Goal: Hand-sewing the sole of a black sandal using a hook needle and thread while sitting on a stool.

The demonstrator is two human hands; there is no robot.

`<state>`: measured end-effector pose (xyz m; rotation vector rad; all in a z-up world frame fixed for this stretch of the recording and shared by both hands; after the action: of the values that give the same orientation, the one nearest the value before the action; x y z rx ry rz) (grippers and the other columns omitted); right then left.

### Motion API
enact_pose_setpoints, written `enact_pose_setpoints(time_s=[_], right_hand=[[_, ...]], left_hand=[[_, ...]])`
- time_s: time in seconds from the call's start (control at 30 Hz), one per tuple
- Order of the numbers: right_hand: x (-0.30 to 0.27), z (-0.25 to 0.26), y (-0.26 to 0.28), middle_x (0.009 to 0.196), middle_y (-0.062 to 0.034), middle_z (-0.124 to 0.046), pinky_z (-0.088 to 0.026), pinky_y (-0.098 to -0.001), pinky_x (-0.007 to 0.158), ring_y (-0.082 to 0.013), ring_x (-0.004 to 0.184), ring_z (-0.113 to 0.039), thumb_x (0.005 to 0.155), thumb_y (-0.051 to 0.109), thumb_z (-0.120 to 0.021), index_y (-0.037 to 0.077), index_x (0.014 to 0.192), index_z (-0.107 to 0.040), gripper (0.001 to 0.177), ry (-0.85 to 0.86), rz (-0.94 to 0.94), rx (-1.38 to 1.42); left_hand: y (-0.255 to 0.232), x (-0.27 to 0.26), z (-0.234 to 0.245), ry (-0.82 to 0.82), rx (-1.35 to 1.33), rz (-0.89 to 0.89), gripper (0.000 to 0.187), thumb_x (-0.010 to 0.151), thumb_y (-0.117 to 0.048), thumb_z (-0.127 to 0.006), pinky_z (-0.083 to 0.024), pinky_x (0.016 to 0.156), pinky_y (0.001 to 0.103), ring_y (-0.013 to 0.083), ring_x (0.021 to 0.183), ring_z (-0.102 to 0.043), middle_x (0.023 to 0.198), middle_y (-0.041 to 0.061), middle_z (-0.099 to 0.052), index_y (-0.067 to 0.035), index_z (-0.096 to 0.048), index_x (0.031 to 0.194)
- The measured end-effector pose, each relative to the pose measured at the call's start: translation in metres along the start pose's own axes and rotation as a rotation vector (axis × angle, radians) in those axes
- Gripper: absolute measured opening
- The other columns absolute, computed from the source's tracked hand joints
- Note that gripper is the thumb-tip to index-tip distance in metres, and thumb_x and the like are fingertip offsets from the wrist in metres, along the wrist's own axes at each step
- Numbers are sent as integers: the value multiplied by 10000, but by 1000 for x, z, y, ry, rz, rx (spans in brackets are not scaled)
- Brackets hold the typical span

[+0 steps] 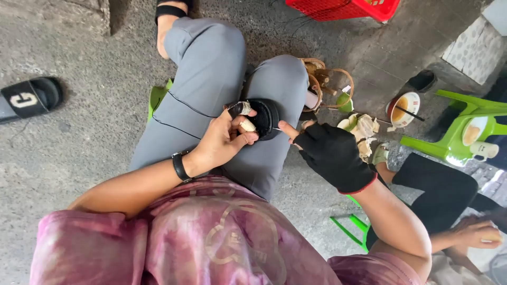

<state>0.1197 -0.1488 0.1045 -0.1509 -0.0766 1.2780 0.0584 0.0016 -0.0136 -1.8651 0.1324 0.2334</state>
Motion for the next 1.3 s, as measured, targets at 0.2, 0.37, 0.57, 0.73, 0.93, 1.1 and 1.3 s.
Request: enact_pose_setpoints(time_s=[0.2,0.37,0.57,0.73,0.93,1.1,1.3], right_hand=[[6,12,3,839,-15,-577,-467,-214,507,-106,559,-548,834,250,-604,254,1326,-569,493,119,47,-127],[32,16,18,763,-13,-525,-417,-229,424,-101,469,-500,792,223,-562,203,1218,-584,427,147,67,-204],[30,-1,18,733,-17,-553,-450,-213,457,-113,472,-533,829,197,-530,106,1157,-556,341,71,56,-71],[16,-10,16,739,-43,-587,-494,-222,522,-141,526,-574,903,201,-541,80,1171,-588,297,-19,-3,77],[16,20,11,834,-71,-578,-488,-251,560,-149,601,-579,889,204,-549,167,1254,-595,370,36,18,11],[-20,53,-24,738,34,-539,-452,-312,461,-158,599,-604,724,114,-582,335,1440,-431,764,529,-144,62],[-4,-20,5,987,-134,-648,-492,-386,874,-285,1009,-581,866,109,-708,8,1028,-652,199,-53,-330,863]], left_hand=[[-5,2,-3,-21,37,-29,324,812,-78,-747,-457,493,182,128,554,-634,631,68,-688,-34,-592,1093],[4,1,-5,-47,54,-77,345,796,-68,-762,-482,480,207,161,542,-654,630,84,-677,-22,-576,1083],[1,-1,-3,-42,-46,-77,369,825,-22,-714,-530,538,231,161,579,-667,663,93,-675,-15,-530,1145],[9,1,-2,-41,-177,-25,433,847,13,-677,-565,604,248,152,625,-663,712,111,-660,12,-463,1223],[-11,-1,-5,86,-286,218,574,759,29,-732,-538,587,207,109,617,-610,733,42,-613,-44,-446,1251],[-30,5,-5,143,306,-199,331,806,-197,-757,-473,637,232,148,904,-599,1154,96,-583,-154,-632,1110],[-32,-17,39,-32,215,-90,334,814,-129,-776,-321,548,181,46,584,-320,736,-98,-477,-128,-636,1117]])
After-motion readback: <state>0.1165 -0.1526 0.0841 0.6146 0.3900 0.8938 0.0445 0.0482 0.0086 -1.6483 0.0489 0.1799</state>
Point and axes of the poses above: each hand's wrist, its own x-axis towards the middle knuckle, its own z-axis out of the back of the hand, y = z × x, the point moved 6 cm from there along x, towards the middle knuckle
